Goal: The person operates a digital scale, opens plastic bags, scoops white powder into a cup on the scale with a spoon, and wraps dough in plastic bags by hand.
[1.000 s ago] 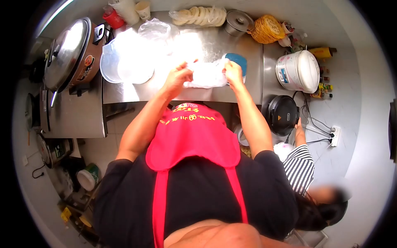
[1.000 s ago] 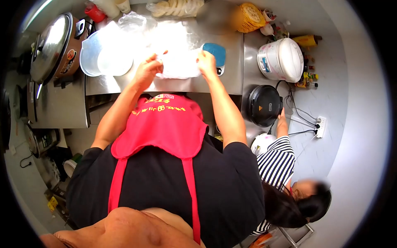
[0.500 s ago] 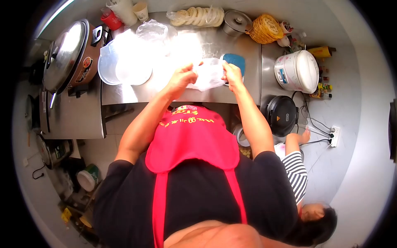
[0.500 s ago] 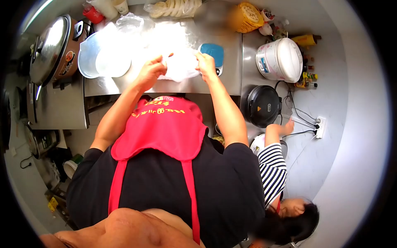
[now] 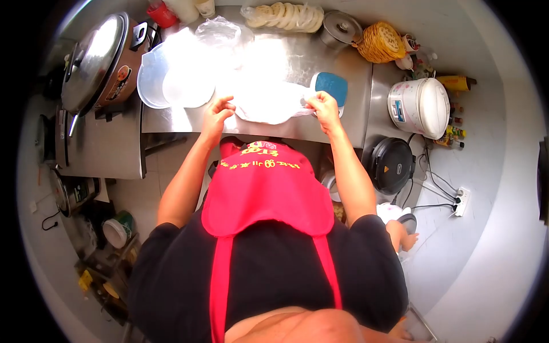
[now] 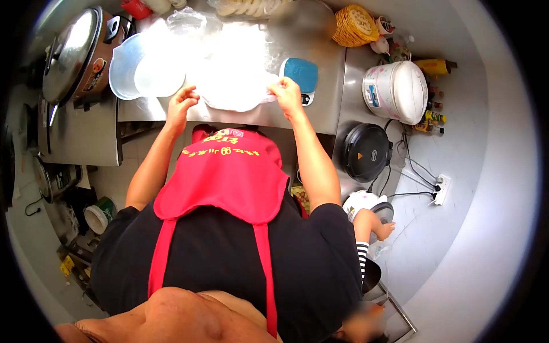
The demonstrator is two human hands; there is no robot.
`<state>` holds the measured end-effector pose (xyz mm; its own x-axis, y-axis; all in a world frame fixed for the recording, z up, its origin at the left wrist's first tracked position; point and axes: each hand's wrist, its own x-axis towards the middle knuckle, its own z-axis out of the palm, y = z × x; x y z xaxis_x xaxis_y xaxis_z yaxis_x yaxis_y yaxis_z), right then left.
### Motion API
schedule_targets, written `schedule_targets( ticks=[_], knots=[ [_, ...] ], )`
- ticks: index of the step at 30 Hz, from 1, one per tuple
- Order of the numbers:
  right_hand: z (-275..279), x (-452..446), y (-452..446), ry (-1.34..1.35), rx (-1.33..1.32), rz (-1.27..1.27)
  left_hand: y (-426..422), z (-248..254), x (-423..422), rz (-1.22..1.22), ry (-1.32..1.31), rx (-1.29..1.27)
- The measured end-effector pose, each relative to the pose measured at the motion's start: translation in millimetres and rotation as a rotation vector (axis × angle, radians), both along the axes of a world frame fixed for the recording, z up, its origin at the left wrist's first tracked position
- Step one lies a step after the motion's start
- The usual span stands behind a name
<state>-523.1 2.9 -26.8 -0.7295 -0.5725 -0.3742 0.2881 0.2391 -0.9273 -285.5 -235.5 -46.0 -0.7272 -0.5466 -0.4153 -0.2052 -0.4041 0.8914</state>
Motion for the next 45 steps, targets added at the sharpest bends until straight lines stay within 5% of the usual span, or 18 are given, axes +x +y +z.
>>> schedule_targets(
  ticks=[3, 4, 6, 7, 8, 10, 12, 16, 19, 24, 28, 35, 37, 38, 40, 41, 45],
  knots=[
    [-19, 4, 20, -0.142, -0.138, -0.116, 2, -11, 16, -0.191, -0.178, -0.556],
    [-34, 4, 27, -0.241, -0.258, -0.234, 4, -23, 14, -0.191, -0.179, -0.553],
    [-82, 5, 37, -0.107, -0.144, -0.168, 11, -48, 10, -0.403, -0.332, -1.044],
    [-87, 12, 28, 0.260, 0.127, 0.046, 11, -52, -2, -0.503, -0.348, -1.114],
    [-92, 16, 16, 0.627, 0.399, 0.258, 9, -56, -14, -0.506, -0.345, -1.116],
    [-105, 19, -2, 0.551, 0.227, 0.441, 8, -58, -37, -0.840, -0.474, -1.117],
    [-99, 23, -27, 0.574, 0.224, 0.514, 1, -144, -43, -0.888, -0.278, -1.134],
    [-184, 18, -43, 0.746, 0.352, 0.370, 19, -115, -67, -0.817, -0.444, -1.254],
    [-116, 13, -53, 0.921, 0.495, 0.586, 14, -87, -83, -0.845, -0.457, -1.394],
    [-148, 5, -59, 0.849, 0.264, 0.585, 14, -70, -83, -1.034, -0.493, -1.523],
    [-152, 9, -58, 0.905, 0.164, 0.380, 19, -62, -72, -0.979, -0.499, -1.489],
    [-150, -19, -57, 1.073, -0.023, 0.572, 15, -65, -58, -0.857, -0.421, -1.513],
    [-92, -19, -53, 0.371, 0.152, 0.699, 22, -52, -61, -0.770, -0.395, -1.431],
    [-88, -12, -47, 0.375, 0.157, 0.699, 25, -46, -62, -0.683, -0.374, -1.351],
    [-89, -2, -36, 1.034, 0.222, 0.466, 30, -44, -62, -0.644, -0.351, -1.347],
    [-90, 3, -31, 1.138, 0.306, 0.511, 32, -43, -60, -0.619, -0.333, -1.339],
    [-141, 5, -38, 0.871, 0.073, 0.436, 38, -33, -62, -0.520, -0.310, -1.308]
  ],
)
